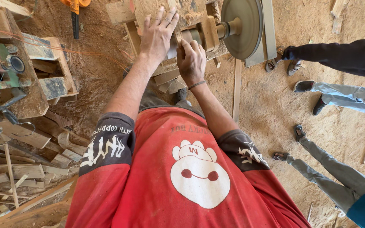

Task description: The person sands a small wooden piece against a rotating sanding drum, repeatedly flipping and repositioning the piece to smooth multiple edges. The person briefly places the piece on the machine table and resumes sanding.

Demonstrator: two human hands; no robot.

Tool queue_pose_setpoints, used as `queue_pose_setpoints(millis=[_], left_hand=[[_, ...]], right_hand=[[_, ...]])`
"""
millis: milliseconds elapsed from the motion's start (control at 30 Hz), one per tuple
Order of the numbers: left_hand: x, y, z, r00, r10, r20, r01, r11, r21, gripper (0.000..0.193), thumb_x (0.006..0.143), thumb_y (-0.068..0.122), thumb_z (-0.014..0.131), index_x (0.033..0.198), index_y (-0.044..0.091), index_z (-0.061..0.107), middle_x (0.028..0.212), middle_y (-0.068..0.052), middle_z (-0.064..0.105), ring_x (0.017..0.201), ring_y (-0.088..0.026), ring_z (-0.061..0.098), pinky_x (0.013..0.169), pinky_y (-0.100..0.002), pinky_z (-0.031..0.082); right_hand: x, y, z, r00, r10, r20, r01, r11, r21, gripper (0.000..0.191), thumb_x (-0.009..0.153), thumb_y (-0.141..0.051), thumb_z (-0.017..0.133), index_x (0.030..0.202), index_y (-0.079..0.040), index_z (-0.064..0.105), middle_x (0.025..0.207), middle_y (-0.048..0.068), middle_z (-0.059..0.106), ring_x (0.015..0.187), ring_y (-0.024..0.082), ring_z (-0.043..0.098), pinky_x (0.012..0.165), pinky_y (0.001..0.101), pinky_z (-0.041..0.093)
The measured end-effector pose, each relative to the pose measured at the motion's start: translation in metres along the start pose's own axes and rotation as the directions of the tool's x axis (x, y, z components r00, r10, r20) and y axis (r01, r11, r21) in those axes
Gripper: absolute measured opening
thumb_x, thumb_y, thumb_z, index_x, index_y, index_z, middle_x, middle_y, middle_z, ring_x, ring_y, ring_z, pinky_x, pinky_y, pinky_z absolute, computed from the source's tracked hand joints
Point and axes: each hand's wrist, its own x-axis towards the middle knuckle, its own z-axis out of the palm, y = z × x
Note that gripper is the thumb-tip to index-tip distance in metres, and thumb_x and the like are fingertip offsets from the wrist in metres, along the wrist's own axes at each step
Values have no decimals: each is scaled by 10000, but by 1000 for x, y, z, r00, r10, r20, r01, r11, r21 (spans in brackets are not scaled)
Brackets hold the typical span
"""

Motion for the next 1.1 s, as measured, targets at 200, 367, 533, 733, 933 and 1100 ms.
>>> queue_pose_setpoints(millis=[200, 367, 533, 733, 933, 1100], left_hand=[[-13, 4, 2, 1000, -20, 6, 20, 1000, -8, 735, 893, -158, 574, 1560, 148, 537, 1657, -27, 456, 1517, -328, 360, 1218, -592, 265], [-17, 6, 7, 1000, 5, 8, -5, 1000, -27, 657, 937, -117, 548, 1537, 152, 551, 1607, -33, 501, 1520, -348, 342, 1205, -642, 195], [-23, 12, 12, 1000, -17, -8, 17, 998, -67, 597, 987, -74, 541, 1537, 159, 561, 1599, -40, 514, 1524, -342, 339, 1223, -652, 158], [-25, 20, 15, 999, -29, -33, 25, 992, -120, 502, 1009, -22, 561, 1481, 142, 607, 1521, -67, 584, 1496, -359, 373, 1196, -683, 142], [-28, 26, 17, 998, -37, -55, 30, 993, -112, 456, 1020, -6, 551, 1448, 124, 639, 1491, -67, 624, 1471, -355, 427, 1195, -680, 162], [-32, 30, 18, 998, -44, -50, 37, 989, -144, 411, 1037, 15, 543, 1417, 119, 660, 1458, -76, 645, 1444, -361, 450, 1190, -691, 156]], right_hand=[[-7, -3, -11, 1000, -10, 20, 10, 1000, 6, 207, 972, -162, 718, 1127, -25, 722, 917, 128, 628, 875, 322, 619, 809, 427, 503], [-11, -10, -22, 1000, -12, 25, 12, 1000, 4, 209, 940, -143, 725, 1106, -17, 721, 888, 123, 618, 843, 316, 618, 767, 421, 509], [-13, -12, -31, 1000, -19, 21, 19, 1000, -2, 180, 943, -136, 742, 1081, -21, 724, 883, 126, 615, 840, 319, 618, 764, 422, 512], [-16, -12, -42, 998, 17, 66, -20, 999, 46, 156, 970, -135, 746, 1071, -17, 730, 916, 128, 647, 843, 321, 635, 771, 424, 522], [-18, -12, -51, 995, 6, 101, -12, 998, 60, 185, 908, -110, 765, 1057, -8, 730, 930, 142, 642, 877, 344, 642, 787, 435, 525], [-20, -15, -55, 991, 40, 127, -48, 997, 61, 166, 898, -106, 777, 1030, -14, 738, 919, 150, 638, 855, 348, 646, 764, 441, 528]])
